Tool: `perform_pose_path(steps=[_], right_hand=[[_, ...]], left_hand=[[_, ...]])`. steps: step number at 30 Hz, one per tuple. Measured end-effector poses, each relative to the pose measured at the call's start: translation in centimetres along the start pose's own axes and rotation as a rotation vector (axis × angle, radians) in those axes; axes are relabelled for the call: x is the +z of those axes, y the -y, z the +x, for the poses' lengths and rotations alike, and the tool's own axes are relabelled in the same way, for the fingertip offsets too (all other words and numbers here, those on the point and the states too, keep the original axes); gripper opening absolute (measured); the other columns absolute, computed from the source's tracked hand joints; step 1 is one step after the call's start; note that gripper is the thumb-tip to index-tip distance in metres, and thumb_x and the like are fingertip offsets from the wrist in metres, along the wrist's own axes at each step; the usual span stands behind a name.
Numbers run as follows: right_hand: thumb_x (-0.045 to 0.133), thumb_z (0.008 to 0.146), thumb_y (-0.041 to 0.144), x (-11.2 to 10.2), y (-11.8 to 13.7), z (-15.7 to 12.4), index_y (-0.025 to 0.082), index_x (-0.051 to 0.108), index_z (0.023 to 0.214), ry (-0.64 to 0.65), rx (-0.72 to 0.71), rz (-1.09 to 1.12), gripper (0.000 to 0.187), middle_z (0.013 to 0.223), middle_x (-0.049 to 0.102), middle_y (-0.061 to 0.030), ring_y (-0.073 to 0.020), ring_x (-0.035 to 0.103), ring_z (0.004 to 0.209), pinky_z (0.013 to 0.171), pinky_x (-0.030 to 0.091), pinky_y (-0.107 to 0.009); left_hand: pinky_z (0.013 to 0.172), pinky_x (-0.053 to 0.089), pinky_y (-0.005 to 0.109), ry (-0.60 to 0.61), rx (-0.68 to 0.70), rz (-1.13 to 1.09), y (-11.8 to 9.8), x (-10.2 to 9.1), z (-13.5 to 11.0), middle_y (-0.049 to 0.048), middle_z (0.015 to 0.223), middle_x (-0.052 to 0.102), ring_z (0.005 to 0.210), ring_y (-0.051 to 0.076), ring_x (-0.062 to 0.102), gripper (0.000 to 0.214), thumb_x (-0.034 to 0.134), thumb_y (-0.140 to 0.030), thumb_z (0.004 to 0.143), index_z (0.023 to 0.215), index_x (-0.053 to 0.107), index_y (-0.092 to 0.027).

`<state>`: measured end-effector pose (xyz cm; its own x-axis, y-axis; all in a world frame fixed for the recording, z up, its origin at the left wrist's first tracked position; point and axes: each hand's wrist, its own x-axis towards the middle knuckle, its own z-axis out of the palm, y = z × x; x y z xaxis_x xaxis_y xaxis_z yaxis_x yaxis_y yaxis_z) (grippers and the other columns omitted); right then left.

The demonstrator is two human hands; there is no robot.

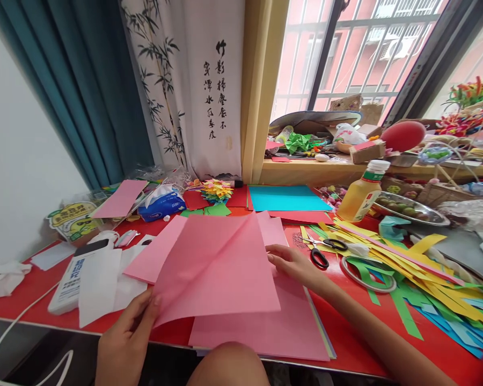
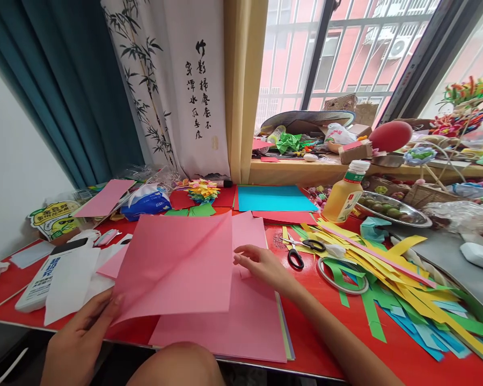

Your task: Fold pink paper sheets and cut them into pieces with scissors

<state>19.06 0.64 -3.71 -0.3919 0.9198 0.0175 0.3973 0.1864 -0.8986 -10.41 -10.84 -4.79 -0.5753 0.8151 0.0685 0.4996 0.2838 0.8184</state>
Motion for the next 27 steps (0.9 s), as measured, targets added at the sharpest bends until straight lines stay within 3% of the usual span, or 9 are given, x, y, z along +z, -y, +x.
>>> perform_pose_path(steps=[3,8,13,17,20,23,27], right_hand=[[0.039,0.081,0.053,0.0,0.2,0.1,0.017,0.048,0.118,0.089,0.053,0.344,0.052,0.108,0.061,-0.0118,-0.0127,0.058,0.061,0.054,0.044,-0.026],[0.035,0.081,0.054,-0.2,0.8,0.2,0.02,0.049,0.117,0.097,0.134,0.681,0.052,0.111,0.06,-0.0115,-0.0215,0.062,0.086,0.07,0.05,-0.035],[0.054,0.075,0.035,-0.4,0.6,-0.3,0.019,0.057,0.101,0.006,0.272,0.618,0.031,0.097,0.066,-0.0098,-0.021,0.064,0.082,0.067,0.051,-0.03],[0.057,0.072,0.024,-0.3,-0.2,-0.2,0.02,0.05,0.109,-0.018,0.361,0.599,0.037,0.099,0.065,-0.0093,-0.0197,0.065,0.076,0.065,0.053,-0.032],[0.058,0.072,0.023,-0.1,-0.8,-0.1,0.021,0.052,0.107,0.016,0.342,0.609,0.036,0.099,0.065,-0.0078,-0.0193,0.065,0.077,0.067,0.053,-0.032],[0.059,0.072,0.025,0.0,-1.0,-0.1,0.021,0.056,0.102,0.043,0.299,0.591,0.03,0.097,0.066,-0.0065,-0.0191,0.065,0.079,0.068,0.052,-0.031],[0.061,0.072,0.032,-0.3,-1.1,-0.1,0.017,0.062,0.095,0.035,0.21,0.567,0.028,0.094,0.066,-0.007,-0.0196,0.063,0.082,0.072,0.05,-0.032]], left_hand=[[0.082,0.048,0.028,0.033,0.017,-0.05,-0.3,1.0,-0.5,0.0022,0.103,0.066,0.099,0.024,0.06,0.045,0.052,-0.054,0.07,0.101,0.06,-0.022],[0.073,0.048,0.026,0.051,0.143,0.021,-1.1,2.3,-1.8,-0.0002,0.094,0.068,0.09,0.022,0.062,0.034,0.051,-0.052,0.072,0.092,0.062,-0.027],[0.073,0.049,0.023,0.245,0.162,-0.132,-2.4,3.1,-2.0,0.0016,0.096,0.067,0.091,0.02,0.061,0.031,0.054,-0.047,0.071,0.09,0.062,-0.023],[0.08,0.048,0.027,0.454,0.118,-0.33,-3.6,3.9,-0.8,0.0061,0.103,0.065,0.098,0.022,0.059,0.041,0.058,-0.042,0.068,0.101,0.057,-0.018],[0.073,0.05,0.029,0.55,0.067,-0.237,-5.0,4.2,0.2,0.0045,0.095,0.067,0.089,0.023,0.061,0.043,0.059,-0.04,0.067,0.105,0.057,-0.019],[0.069,0.049,0.029,0.659,0.056,-0.202,-6.4,4.2,1.1,0.0043,0.093,0.068,0.089,0.025,0.061,0.033,0.059,-0.038,0.068,0.095,0.063,-0.019],[0.062,0.049,0.031,0.764,-0.126,-0.411,-7.3,4.0,2.1,0.0095,0.084,0.069,0.074,0.025,0.064,0.034,0.063,-0.039,0.067,0.087,0.065,-0.012]])
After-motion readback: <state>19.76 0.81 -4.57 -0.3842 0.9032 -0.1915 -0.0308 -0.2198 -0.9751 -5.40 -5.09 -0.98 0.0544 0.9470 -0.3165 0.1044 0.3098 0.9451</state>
